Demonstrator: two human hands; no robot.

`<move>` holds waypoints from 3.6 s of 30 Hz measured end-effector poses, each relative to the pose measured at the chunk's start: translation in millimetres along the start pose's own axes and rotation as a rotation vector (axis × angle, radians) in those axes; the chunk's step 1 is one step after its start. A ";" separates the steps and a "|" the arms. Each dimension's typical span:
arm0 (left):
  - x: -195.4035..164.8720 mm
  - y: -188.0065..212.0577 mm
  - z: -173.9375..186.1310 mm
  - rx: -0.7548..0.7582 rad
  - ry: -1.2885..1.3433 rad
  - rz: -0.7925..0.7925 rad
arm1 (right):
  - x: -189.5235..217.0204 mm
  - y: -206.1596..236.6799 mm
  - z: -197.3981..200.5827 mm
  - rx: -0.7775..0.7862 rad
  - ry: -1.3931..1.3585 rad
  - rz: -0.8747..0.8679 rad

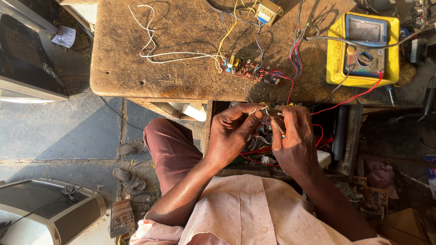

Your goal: The person uses pliers to strip and cut wires on a small circuit board, then twists and connects wires by hand. The person also uses a multimeter to test connections and inspects the board throughout the process.

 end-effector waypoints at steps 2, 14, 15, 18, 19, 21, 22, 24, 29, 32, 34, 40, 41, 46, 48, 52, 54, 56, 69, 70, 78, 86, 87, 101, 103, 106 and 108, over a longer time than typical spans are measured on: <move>1.0 0.6 0.0 0.006 -0.022 -0.008 | 0.8 0.0 -0.4 0.001 0.006 -0.007; 8.6 0.0 1.1 -0.005 0.019 -0.039 | -8.0 2.7 -7.4 0.007 -0.050 -0.036; 8.4 0.1 1.1 -0.002 0.019 -0.043 | -10.0 3.6 -9.3 0.017 -0.051 -0.050; 7.8 -1.3 0.2 0.000 0.022 -0.044 | -15.7 5.2 -13.3 0.037 -0.048 -0.081; 7.1 -1.8 -0.4 -0.001 0.024 -0.041 | -16.7 5.6 -13.9 0.037 -0.043 -0.083; 2.9 -4.1 -3.9 0.026 0.039 -0.054 | -19.3 5.4 -14.5 0.034 -0.036 -0.090; 0.2 -4.3 -5.9 0.038 0.047 -0.059 | -20.4 5.3 -14.8 0.033 -0.036 -0.095; -15.1 -3.5 -8.9 0.044 -0.144 -0.196 | -22.5 5.2 -14.4 0.038 -0.032 -0.100; -35.3 -7.7 -17.2 0.080 -0.567 -0.317 | -25.5 5.3 -9.7 0.042 -0.061 -0.080; -48.7 -10.4 -23.3 0.117 -0.581 -0.506 | -24.6 4.9 -6.6 0.024 -0.083 -0.049; -50.0 -13.8 -24.7 0.135 -0.583 -0.543 | -26.2 4.7 -4.9 0.020 -0.063 -0.056; -38.1 -22.8 -22.7 0.147 -0.603 -0.514 | -32.1 5.7 -1.8 0.016 -0.059 -0.079; -35.6 -22.9 -21.9 0.142 -0.604 -0.514 | -31.6 6.5 -1.9 0.008 -0.052 -0.073; -28.2 -19.7 -16.6 -0.060 -0.709 -0.570 | -61.4 15.6 -13.7 -0.068 -0.425 -0.535; -26.2 -20.7 -13.8 -0.099 -0.650 -0.552 | -72.4 21.9 -16.2 -0.118 -0.628 -0.695; -25.7 -20.5 -18.1 -0.027 -0.516 -0.483 | -79.6 20.4 -9.0 -0.030 -0.923 -0.659; -23.2 -20.4 -22.1 0.030 -0.503 -0.381 | -81.0 28.6 -15.0 0.113 -1.147 -0.775; -24.2 -18.4 -26.6 0.077 -0.482 -0.343 | -78.3 37.7 -23.4 0.254 -1.349 -0.916; -16.7 -9.5 -21.3 0.055 -0.356 -0.288 | -81.6 48.6 12.9 0.136 -0.601 -0.563; -13.2 -9.6 -20.8 0.051 -0.338 -0.264 | -73.1 48.1 16.1 0.080 -0.492 -0.450; 8.6 -8.5 -26.3 0.179 0.020 -0.063 | -22.0 31.4 11.6 -0.026 0.170 0.018; 2.5 -8.1 -25.2 0.173 -0.044 -0.126 | -7.1 23.0 14.9 -0.050 0.138 0.045; 1.8 -8.6 -25.6 0.177 -0.050 -0.129 | -7.5 22.7 14.3 -0.051 0.141 0.043; -2.0 -9.8 -26.1 0.179 -0.126 -0.171 | -22.3 30.0 4.0 -0.064 0.117 0.030; -1.7 -10.2 -25.8 0.165 -0.116 -0.158 | -27.8 32.0 0.9 -0.048 0.088 -0.018; -10.0 -9.8 -26.2 0.148 -0.247 -0.239 | -32.1 33.6 -2.0 -0.045 0.070 -0.040; -17.8 -8.8 -27.8 0.138 -0.319 -0.306 | -32.9 34.1 -2.6 -0.051 0.063 -0.036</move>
Point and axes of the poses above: each hand's wrist, its own y-axis away from the middle knuckle, its own z-axis out of the back of the hand, x = y × z, the point moved 7 cm from there along -y, towards the middle knuckle, and after that the axes turned 1 degree about y, right-handed, at the moved point
